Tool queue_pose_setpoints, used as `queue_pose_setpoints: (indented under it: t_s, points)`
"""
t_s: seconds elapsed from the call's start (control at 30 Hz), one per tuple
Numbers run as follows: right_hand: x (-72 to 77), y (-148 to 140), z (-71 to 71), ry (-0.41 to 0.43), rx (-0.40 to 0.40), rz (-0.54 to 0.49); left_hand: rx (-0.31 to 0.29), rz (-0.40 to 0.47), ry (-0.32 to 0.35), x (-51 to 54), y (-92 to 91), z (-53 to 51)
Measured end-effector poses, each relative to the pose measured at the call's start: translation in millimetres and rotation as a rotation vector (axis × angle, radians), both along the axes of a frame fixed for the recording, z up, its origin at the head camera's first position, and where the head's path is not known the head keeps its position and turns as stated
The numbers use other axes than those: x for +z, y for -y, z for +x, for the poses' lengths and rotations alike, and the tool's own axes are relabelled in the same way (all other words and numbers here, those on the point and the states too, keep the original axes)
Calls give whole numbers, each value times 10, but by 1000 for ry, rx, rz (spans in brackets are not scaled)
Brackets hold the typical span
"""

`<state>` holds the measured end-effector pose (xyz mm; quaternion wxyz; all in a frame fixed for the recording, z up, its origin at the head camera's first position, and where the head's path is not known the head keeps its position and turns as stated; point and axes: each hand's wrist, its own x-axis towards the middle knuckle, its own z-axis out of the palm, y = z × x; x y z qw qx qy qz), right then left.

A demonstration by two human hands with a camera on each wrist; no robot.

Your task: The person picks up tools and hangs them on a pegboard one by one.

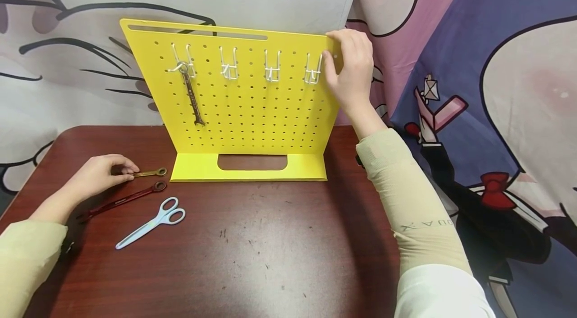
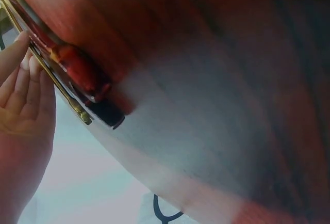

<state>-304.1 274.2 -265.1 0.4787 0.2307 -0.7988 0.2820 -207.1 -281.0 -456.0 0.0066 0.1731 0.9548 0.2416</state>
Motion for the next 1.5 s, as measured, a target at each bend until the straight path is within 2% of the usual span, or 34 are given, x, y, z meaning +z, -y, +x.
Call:
queue_pose_setpoints:
  t_s: [0.4, 0.87, 1.13, 1.5]
  points:
    - [-3, -2, -3, 4, -12, 8, -12, -4, 32, -13, 1, -28]
    - [0, 1, 14, 18, -3, -3, -28, 32, 89, 13, 46, -19]
    - [3, -4, 4, 8, -10, 16, -8, 32, 138, 24, 50, -9]
    - [3, -4, 4, 1, -6, 14, 14, 28, 171, 58, 38, 31]
